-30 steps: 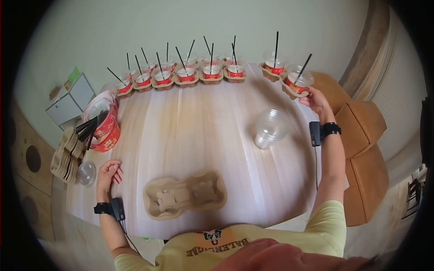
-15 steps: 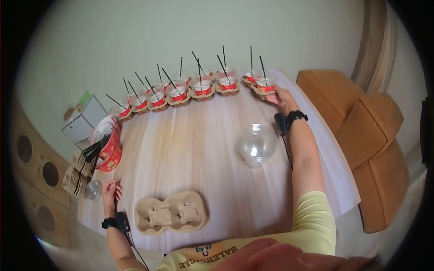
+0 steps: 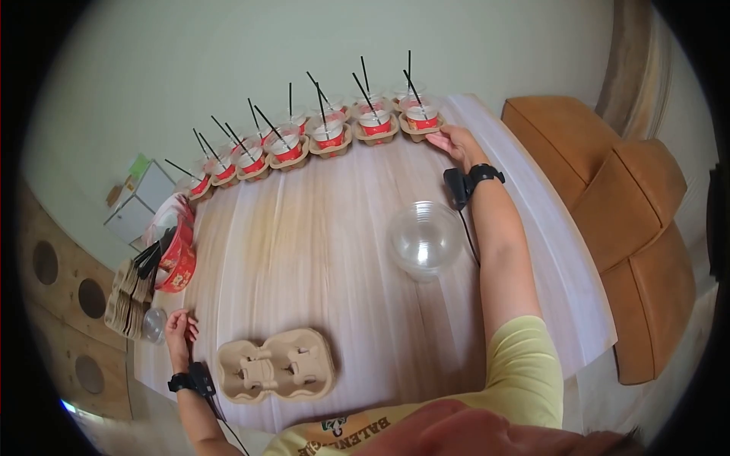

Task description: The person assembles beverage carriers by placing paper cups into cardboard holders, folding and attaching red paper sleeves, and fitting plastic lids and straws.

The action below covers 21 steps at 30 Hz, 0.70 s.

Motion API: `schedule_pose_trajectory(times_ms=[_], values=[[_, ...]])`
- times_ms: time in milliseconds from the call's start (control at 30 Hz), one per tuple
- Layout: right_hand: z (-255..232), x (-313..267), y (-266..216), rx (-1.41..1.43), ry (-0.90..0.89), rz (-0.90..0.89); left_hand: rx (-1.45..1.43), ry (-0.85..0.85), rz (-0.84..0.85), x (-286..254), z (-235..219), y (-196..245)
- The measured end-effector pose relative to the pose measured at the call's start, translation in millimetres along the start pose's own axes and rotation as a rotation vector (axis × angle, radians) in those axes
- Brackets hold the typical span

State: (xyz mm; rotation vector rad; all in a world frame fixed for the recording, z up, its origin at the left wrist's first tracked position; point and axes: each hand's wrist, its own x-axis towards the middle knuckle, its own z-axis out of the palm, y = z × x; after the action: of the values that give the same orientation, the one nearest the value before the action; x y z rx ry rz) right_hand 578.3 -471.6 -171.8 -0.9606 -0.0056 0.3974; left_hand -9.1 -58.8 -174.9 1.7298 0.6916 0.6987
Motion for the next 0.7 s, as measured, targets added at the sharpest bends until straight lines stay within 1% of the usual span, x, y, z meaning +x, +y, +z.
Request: schedule_pose_trajectory(times_ms=[100,300,367,400,467,533,567,600,667,700], values=[[0.2,-2.4,2.8,-0.037,0.006,-0.012,-0.005,0.001,0.006,-4.5,2.7,2.8],[4.8,6.1,10.2,-0.001,-0.028,-0.017,-0.008,0.006,0.006,-7.0,3.6,5.2],[3.3,10.1,10.1,-0.036,-0.109,-0.01,-0.022,0.011,-0.004,-6.8,6.2,7.5],[2.1,8.9,8.7,-0.043,-0.118,0.0,-0.023,0.01,-0.006,-7.2,6.7,7.7],[-3.2,5.4,5.3,-0.031,-0.066,0.051,-0.02,0.03,-0.019,-6.6,6.9,9.1],[-12.5,-0.6,5.4,-0.003,-0.054,0.042,-0.004,0.014,-0.023,-6.9,6.2,7.6],[-21.6,1.0,3.6,0.02,-0.049,0.087,-0.001,0.022,-0.04,-6.5,4.6,7.5],[-15.9,-25.2,-3.6,-0.059,-0.024,0.047,-0.002,-0.002,-0.043,-4.9,4.7,5.9],[-28.0,-49.7,-20.3,-0.162,-0.152,0.086,-0.005,-0.042,-0.047,-2.3,2.9,6.3],[-28.2,-75.2,-33.3,-0.278,-0.298,0.066,0.025,-0.047,-0.049,-2.2,2.9,6.3]])
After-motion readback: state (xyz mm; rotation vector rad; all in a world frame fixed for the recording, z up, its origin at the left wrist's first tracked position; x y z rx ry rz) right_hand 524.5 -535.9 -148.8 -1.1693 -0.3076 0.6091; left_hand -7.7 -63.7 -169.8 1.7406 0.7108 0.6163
